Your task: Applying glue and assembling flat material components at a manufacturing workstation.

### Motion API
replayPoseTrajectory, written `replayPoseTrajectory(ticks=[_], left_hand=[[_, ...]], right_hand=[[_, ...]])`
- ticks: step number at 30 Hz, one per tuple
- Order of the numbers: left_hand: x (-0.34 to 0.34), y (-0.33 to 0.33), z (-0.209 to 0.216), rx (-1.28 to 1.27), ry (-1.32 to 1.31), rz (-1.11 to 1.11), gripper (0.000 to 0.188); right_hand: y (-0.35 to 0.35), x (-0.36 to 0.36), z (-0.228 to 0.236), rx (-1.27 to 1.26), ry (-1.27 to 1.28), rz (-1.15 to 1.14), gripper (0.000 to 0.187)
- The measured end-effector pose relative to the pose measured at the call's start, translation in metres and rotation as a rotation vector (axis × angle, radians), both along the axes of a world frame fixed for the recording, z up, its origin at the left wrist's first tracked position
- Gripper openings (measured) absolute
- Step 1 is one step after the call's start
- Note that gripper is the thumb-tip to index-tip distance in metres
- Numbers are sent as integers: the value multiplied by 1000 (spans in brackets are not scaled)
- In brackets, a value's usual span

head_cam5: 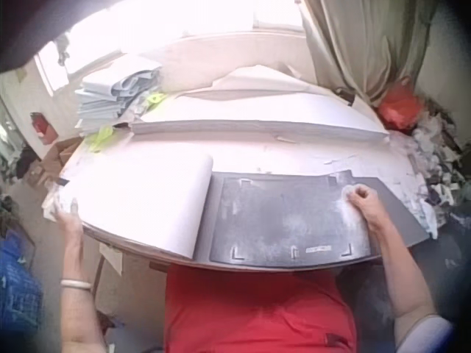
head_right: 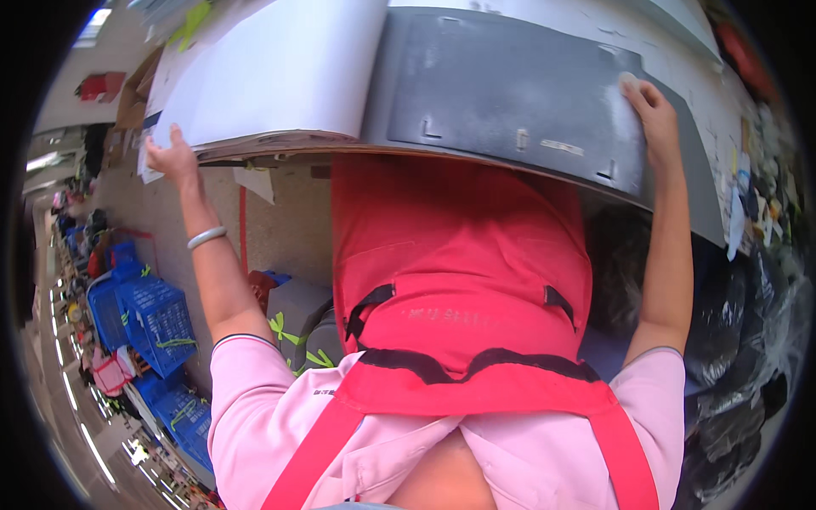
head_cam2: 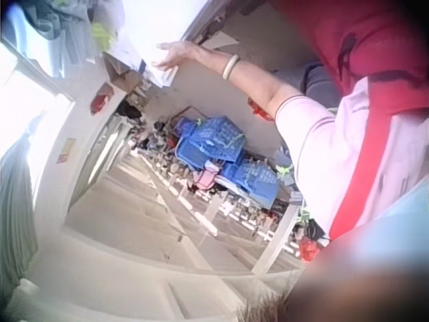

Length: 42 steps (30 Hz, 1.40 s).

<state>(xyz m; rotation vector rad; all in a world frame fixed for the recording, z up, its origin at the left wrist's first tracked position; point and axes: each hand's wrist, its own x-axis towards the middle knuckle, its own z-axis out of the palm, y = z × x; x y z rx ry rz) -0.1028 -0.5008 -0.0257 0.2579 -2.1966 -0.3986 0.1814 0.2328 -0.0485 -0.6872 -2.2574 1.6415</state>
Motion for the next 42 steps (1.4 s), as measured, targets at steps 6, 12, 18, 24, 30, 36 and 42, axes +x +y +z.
replayPoseTrajectory(ticks=[6,12,18,24,30,36,42], left_hand=[[165,255,66,87,-302,-1238,15],[198,312,-4,-156,-514,-1385,20],[194,317,-14,-223,-576,-1388,21],[192,316,-13,-224,-564,-1397,17],[195,316,-16,-209,-539,-1405,15],[195,316,-17,-223,-494,-1405,12],[194,318,-17,-218,-512,-1414,13]], right_hand=[[29,10,-4,205,-198,35,29],[15,-6,-6,295,-222,71,31],[34,6,-17,397,-238,35,26],[23,7,-14,287,-200,-9,25],[21,10,-11,343,-205,-7,26],[11,11,-6,461,-224,-30,31],[13,13,-9,507,-207,-35,32]])
